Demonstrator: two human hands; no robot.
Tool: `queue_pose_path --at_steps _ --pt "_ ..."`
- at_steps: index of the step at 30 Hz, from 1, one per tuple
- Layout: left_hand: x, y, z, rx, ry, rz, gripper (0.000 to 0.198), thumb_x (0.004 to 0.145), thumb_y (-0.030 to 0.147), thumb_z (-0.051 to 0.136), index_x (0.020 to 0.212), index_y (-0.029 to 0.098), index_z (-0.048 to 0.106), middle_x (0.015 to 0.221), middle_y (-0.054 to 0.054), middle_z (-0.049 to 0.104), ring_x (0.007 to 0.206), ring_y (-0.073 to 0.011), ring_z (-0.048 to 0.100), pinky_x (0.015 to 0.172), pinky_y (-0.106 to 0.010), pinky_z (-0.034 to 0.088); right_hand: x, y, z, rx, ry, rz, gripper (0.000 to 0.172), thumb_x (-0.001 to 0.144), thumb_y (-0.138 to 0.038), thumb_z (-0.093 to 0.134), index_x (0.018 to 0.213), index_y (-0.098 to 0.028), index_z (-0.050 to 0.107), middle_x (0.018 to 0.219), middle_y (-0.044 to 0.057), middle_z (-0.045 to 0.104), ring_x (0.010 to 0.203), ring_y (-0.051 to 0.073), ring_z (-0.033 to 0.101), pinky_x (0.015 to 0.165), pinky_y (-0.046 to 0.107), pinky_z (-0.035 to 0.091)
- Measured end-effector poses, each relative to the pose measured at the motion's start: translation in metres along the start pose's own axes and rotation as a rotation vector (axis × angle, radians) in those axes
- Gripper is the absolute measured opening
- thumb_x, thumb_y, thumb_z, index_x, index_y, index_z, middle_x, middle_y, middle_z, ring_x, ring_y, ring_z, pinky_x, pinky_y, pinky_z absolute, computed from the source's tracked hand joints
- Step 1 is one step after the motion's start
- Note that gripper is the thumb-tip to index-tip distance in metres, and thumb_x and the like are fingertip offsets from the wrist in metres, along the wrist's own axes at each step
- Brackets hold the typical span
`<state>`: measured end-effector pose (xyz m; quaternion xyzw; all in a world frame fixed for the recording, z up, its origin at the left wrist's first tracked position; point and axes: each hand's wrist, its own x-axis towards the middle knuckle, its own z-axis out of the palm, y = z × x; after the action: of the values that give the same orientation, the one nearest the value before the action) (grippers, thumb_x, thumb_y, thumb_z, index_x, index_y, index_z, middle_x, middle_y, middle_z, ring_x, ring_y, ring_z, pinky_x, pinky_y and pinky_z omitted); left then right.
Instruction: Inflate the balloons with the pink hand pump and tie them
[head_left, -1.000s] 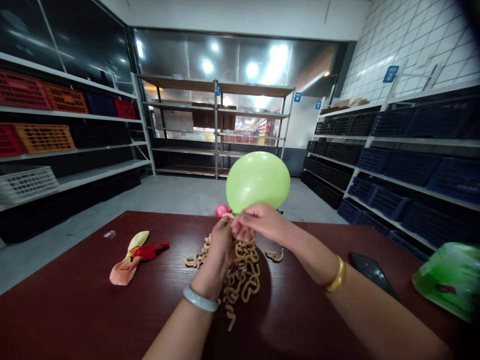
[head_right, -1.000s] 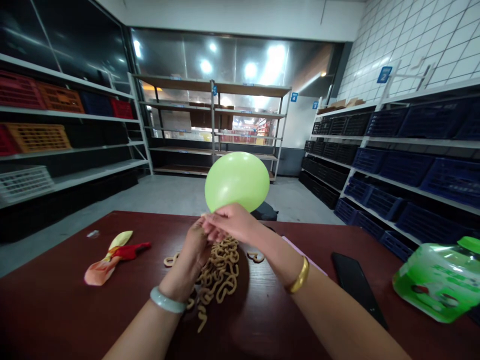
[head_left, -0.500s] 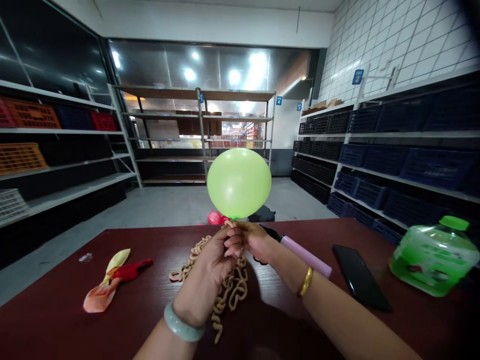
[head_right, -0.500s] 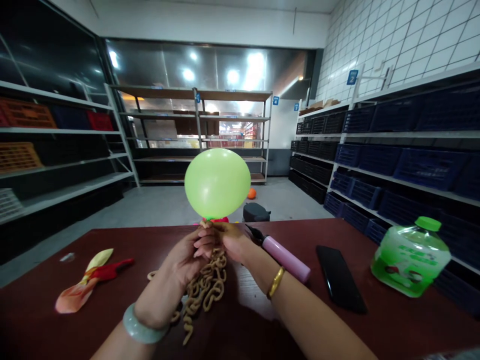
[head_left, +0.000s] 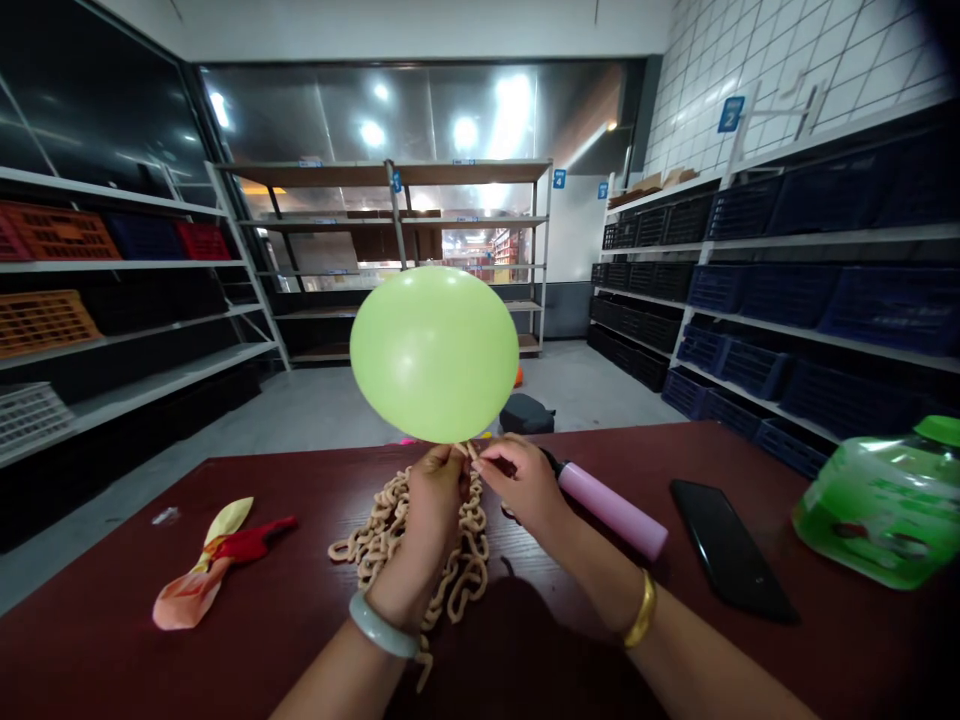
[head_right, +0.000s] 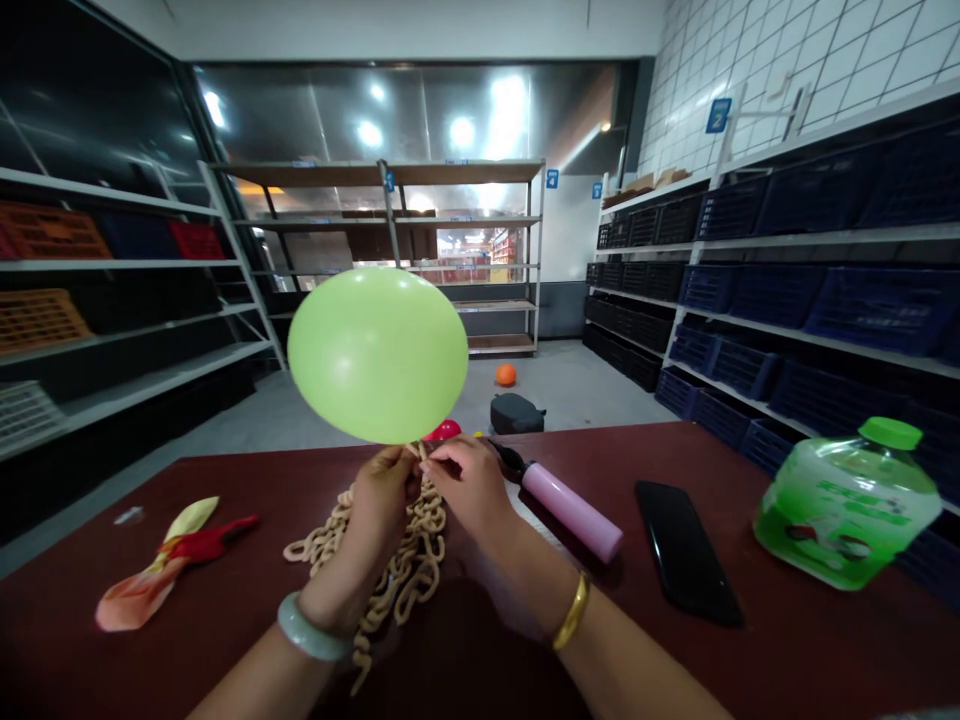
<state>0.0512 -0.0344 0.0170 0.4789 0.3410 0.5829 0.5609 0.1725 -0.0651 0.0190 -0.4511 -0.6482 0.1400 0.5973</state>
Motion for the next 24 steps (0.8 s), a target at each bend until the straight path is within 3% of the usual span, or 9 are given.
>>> queue_pose_path --at_steps 3,7,12,18,24 --pt "-0.001 -0.010 0.001 0.057 -0.021 0.060 0.022 0.077 0.031 0.065 0.063 0.016 0.058 0.049 0.005 0.041 0.042 -0.0070 0.032 0.041 -0.019 0.023 -0.005 -0.005 -0.004 -0.021 0.031 -0.138 0.007 0.079 -0.021 0.065 0.072 -0.022 0.064 0.090 0.005 0.063 0.085 0.018 0.061 0.075 0.030 0.049" --pt "-0.004 -0.020 -0.002 0.141 -0.074 0.139 0.022 0.081 0.036 0.064 0.080 0.015 0.069 0.063 0.001 0.057 0.054 -0.0105 0.045 0.053 -0.022 0.037 -0.009 -0.012 -0.010 0.024 0.013 -0.210 0.006 0.082 -0.020 0.064 0.077 -0.021 0.065 0.093 0.006 0.066 0.089 0.017 0.063 0.083 0.032 0.050" --pt "-0.011 -0.016 -0.006 0.226 -0.076 0.163 0.025 0.082 0.035 0.063 0.092 0.014 0.072 0.075 -0.003 0.066 0.069 -0.0159 0.057 0.065 -0.025 0.044 -0.010 -0.013 -0.013 0.008 -0.056 -0.289 0.014 0.090 -0.019 0.055 0.089 -0.021 0.069 0.096 0.006 0.069 0.094 0.017 0.064 0.088 0.032 0.050" --pt "-0.019 -0.009 -0.004 0.362 -0.059 0.267 0.024 0.084 0.033 0.060 0.090 0.015 0.073 0.078 -0.004 0.069 0.074 -0.0183 0.060 0.070 -0.026 0.045 -0.014 -0.006 -0.007 -0.019 0.046 -0.191 0.011 0.083 -0.014 0.061 0.090 -0.022 0.065 0.086 0.001 0.069 0.080 0.016 0.064 0.076 0.028 0.051" --pt "-0.024 -0.009 -0.008 0.631 -0.043 0.498 0.021 0.088 0.030 0.056 0.088 0.016 0.072 0.075 -0.004 0.068 0.068 -0.0176 0.060 0.064 -0.026 0.043 -0.013 -0.008 -0.010 -0.066 0.061 -0.134 0.008 0.081 -0.015 0.066 0.086 -0.021 0.064 0.085 0.002 0.066 0.079 0.016 0.060 0.072 0.028 0.049"
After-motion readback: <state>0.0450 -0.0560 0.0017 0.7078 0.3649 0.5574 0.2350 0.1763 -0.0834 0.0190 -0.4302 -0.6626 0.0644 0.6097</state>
